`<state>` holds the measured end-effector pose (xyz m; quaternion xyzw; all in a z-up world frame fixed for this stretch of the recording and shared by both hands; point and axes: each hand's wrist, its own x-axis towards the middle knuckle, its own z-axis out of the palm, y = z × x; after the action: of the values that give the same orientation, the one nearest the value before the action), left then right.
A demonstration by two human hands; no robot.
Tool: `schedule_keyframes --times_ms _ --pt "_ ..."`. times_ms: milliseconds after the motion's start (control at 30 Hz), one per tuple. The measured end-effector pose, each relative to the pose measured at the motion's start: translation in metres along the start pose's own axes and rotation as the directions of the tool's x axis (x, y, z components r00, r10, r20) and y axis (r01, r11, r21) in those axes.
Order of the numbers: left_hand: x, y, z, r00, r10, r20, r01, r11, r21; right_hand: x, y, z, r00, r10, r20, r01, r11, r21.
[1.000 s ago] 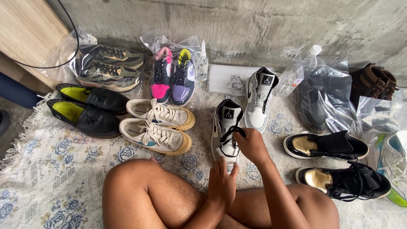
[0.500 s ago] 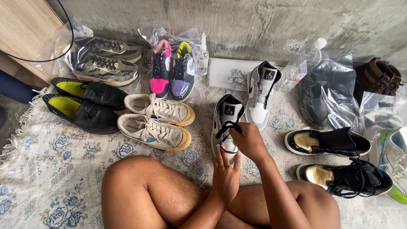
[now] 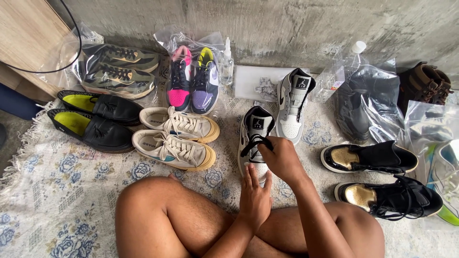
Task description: The person sits on the floor and laces a pair of white and grey high-top sneakers. They thread black laces through the eyelets, pull them tight, and tie a knot at the top.
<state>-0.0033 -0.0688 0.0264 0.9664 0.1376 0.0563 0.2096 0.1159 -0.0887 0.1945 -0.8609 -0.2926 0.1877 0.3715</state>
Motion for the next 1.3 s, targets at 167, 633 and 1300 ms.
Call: schedule_keyframes --times_ms 167,633,1300 --pt "0.005 -0.004 -0.011 0.994 0.012 -0.109 -0.019 0.998 -0.067 0.003 0.034 -0.006 1.0 -0.017 0.001 0.017 1.0 -0.013" --pt "0.078 -0.046 -0.034 0.999 0.044 0.017 -0.046 0.988 0.147 -0.005 0.093 -0.008 0.957 0.284 -0.056 -0.117 0.556 0.823" --pt "0.074 -0.077 -0.079 0.992 0.039 0.12 0.006 0.937 -0.35 0.008 0.238 0.033 0.776 0.577 -0.254 -0.609 0.791 -0.062"
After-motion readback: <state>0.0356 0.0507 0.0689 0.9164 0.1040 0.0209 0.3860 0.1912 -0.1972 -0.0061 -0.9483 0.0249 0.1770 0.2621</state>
